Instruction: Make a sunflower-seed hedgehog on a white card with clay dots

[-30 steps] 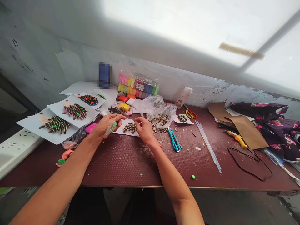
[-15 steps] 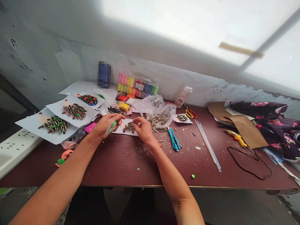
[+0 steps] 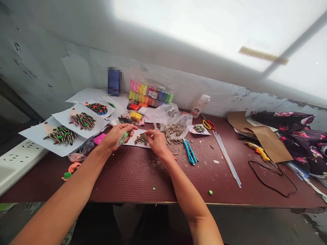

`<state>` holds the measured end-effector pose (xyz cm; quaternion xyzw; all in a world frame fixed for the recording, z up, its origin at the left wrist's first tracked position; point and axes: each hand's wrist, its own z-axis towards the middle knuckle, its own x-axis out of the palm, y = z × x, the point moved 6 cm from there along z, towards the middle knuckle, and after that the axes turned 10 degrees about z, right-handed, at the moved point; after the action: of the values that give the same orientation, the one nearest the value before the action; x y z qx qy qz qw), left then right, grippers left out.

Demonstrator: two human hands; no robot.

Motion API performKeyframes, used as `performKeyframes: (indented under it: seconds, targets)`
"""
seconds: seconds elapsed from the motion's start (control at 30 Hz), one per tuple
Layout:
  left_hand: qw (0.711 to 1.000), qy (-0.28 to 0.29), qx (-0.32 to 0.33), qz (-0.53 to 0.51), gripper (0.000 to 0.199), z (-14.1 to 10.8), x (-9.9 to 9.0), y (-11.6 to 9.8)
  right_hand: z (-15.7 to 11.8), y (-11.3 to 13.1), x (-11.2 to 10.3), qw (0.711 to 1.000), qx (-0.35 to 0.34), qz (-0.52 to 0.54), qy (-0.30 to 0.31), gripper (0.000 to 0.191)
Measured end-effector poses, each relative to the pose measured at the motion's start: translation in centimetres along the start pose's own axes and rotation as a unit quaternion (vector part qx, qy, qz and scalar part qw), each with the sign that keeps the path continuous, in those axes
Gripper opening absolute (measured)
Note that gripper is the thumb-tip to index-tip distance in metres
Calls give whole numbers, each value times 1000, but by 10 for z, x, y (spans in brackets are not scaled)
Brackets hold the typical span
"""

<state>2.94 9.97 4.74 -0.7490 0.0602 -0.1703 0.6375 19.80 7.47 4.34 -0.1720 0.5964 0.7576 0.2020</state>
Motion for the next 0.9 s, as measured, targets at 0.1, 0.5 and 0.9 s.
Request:
performKeyframes:
  seconds: [0.1,0.5,0.9]
  targets:
    - [1000,-2,-2,2,46,-1,0,-1,-2,1,2,999,-9,-36,10,10]
    - [1000,1,8,5,46,0,0,0,-6,3,14,989,-38,-141,24,13]
    - [1000,10,13,7,44,1,-2,2,-5,1,14,987,-52,-146,30,16]
